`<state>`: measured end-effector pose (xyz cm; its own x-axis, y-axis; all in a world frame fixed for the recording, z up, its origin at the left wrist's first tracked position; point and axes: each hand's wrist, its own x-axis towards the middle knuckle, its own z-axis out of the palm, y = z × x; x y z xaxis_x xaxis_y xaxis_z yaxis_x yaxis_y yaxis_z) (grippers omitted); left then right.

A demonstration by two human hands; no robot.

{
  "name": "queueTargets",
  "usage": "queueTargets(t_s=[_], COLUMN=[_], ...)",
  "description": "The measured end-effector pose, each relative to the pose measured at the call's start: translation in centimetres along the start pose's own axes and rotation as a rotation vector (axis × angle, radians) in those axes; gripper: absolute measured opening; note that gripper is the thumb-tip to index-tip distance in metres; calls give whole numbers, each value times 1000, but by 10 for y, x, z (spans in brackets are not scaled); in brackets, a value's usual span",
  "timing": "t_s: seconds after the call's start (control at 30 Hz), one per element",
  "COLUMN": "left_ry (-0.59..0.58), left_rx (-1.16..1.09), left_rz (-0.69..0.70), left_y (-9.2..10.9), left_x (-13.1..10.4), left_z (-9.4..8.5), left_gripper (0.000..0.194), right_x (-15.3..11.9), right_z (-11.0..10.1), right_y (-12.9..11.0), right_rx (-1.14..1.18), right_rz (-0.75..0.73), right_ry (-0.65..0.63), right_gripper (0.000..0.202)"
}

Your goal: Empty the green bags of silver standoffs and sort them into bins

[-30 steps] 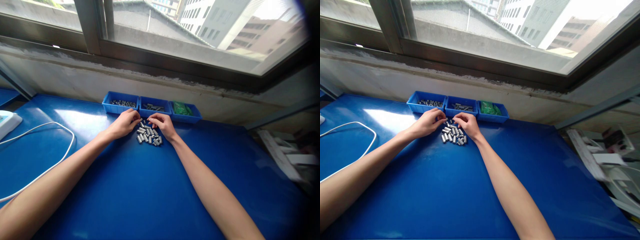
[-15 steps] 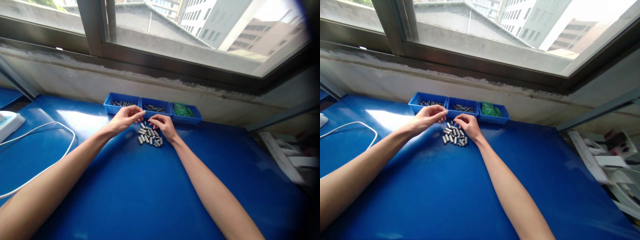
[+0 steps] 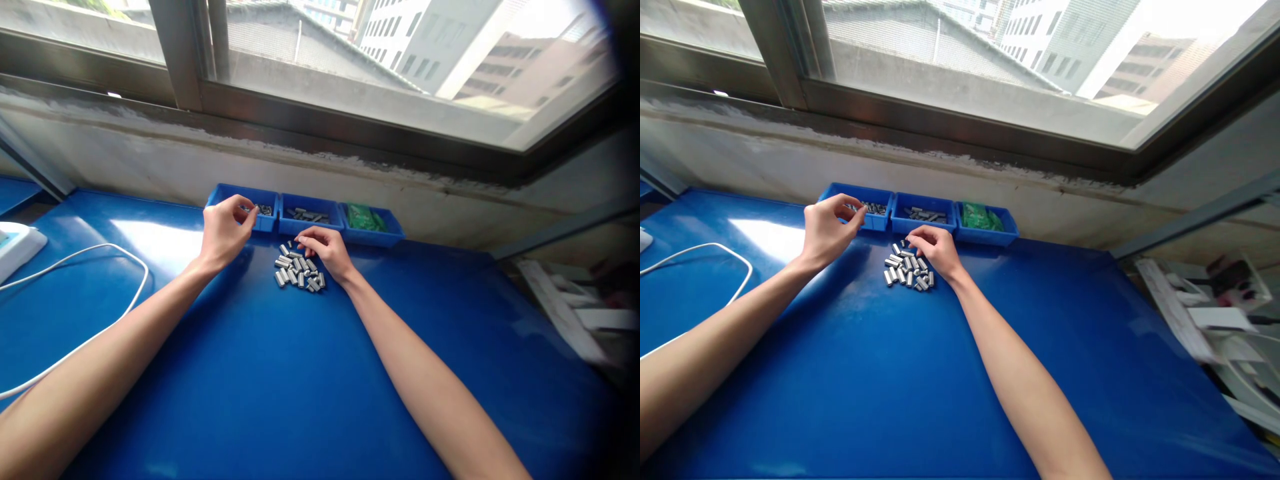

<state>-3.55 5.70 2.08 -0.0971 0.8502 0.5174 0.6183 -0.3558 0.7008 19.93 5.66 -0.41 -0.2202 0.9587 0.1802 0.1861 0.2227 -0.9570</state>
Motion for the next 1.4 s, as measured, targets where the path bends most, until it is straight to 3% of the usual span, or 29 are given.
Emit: queueTargets(t_s=[0.07,0.17,0.27,0.43,0.6,0.87,0.97,1.07,1.2,1.4], left_ry=[-113,-384,-569,-652,-635,-579,-555,-528,-611,-687], left_rx=[48,103,193,355,391,332,173,-167,-620,-854], left_rz=[138,376,480,555,571,468,401,189,-162,-345], left_y=[2,2,-4,-9,-5,-11,-8,0,13,18], left_x=[-2,-4,-8,-13,-13,-10,-10,-10,-8,-8], left_z=[4,9,13,14,14,14,17,18,14,8], left_gripper=[20,30,42,59,45,28,25,24,44,46], right_x=[0,0,1,1,0,0,1,1,0,1], right_z=[0,0,0,-1,0,0,0,0,1,0], right_y=[0,0,-1,-1,-3,-4,-2,-1,-2,-2], right_rx=[-2,1,16,30,27,23,25,26,19,16], right_rz=[-2,-9,-14,-4,3,11,8,3,5,10], right_ry=[-1,8,42,72,73,63,54,50,47,45], right_gripper=[22,20,17,16,17,18,18,18,19,20])
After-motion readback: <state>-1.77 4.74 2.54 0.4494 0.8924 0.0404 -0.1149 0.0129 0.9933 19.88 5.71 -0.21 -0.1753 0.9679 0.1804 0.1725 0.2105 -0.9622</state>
